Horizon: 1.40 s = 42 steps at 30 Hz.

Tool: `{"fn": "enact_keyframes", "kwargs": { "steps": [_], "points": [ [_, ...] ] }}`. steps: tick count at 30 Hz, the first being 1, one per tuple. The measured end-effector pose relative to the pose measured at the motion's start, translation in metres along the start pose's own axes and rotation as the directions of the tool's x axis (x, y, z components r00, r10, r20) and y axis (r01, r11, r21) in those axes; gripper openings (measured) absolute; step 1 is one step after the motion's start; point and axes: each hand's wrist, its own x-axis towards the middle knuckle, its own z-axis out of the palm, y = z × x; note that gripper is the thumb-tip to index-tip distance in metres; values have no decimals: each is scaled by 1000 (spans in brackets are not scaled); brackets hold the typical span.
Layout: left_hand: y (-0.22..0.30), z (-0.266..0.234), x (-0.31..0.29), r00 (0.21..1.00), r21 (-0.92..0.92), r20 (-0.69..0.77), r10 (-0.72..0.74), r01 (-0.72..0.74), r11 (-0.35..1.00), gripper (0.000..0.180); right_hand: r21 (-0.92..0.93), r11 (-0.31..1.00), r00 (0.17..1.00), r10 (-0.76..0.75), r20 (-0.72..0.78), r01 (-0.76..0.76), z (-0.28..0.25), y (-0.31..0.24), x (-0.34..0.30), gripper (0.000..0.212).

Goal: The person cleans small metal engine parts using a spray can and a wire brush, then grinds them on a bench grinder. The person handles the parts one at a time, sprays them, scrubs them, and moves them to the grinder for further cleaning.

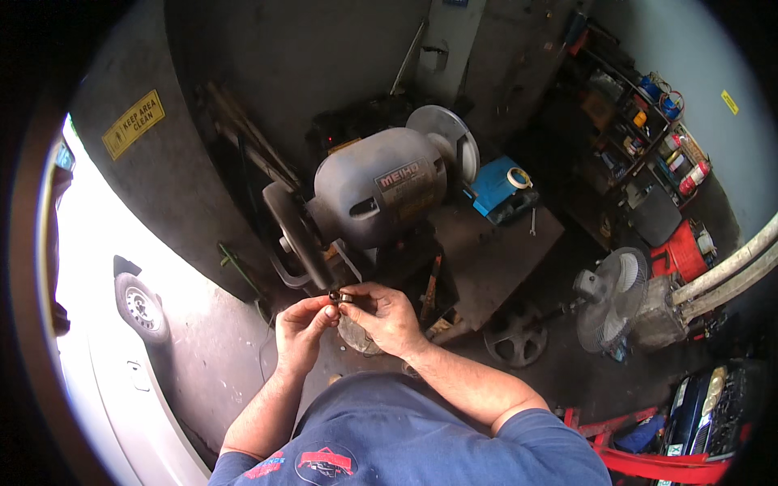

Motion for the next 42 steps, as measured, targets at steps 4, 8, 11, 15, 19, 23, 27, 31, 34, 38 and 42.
{"fn": "enact_keyframes", "kwargs": {
  "steps": [4, 8, 11, 15, 19, 23, 27, 31, 34, 38, 42],
  "points": [
    [-4, 2, 6, 998, -105, 43, 34, -29, 994, 18, -249, 944, 976, -214, 33, 216, 0, 0, -2, 27],
    [-1, -2, 8, 997, -102, 31, 73, -69, 992, 15, -70, 990, 992, -119, 35, 122, 6, -2, -5, 25],
    [2, -3, 10, 998, -50, 20, 60, -59, 997, 14, 4, 999, 998, 44, 40, -45, 6, -7, -2, 23],
    [7, 0, 11, 997, -50, 29, 74, -73, 996, 15, 70, 991, 993, 110, 43, -113, 3, -12, 5, 25],
    [15, -2, 18, 995, 6, 53, 79, -79, 997, 15, 100, 982, 987, 156, 42, -159, 1, -16, 11, 26],
    [19, -6, 22, 1000, -3, 12, -20, 20, 1000, 15, 123, 963, 971, 234, 52, -239, 3, -14, 18, 29],
    [16, -8, 21, 1000, -29, -6, 15, -15, 999, 15, 124, 962, 968, 232, 99, -243, 3, -9, 22, 28],
    [12, -9, 21, 998, -29, 6, 66, -66, 997, 14, 130, 963, 969, 226, 97, -237, 3, -9, 22, 28],
    [8, -7, 19, 988, 2, 32, 153, -153, 988, 13, 49, 982, 983, 183, 28, -184, 4, -12, 18, 25],
    [7, -7, 15, 983, -8, 86, 160, -160, 987, 13, -255, 947, 980, -179, 87, 196, 4, -22, 10, 25],
    [7, -9, 17, 982, 41, 108, 155, -160, 986, 14, -447, 852, 962, -239, 131, 273, 3, -29, 6, 26]
  ]
}}
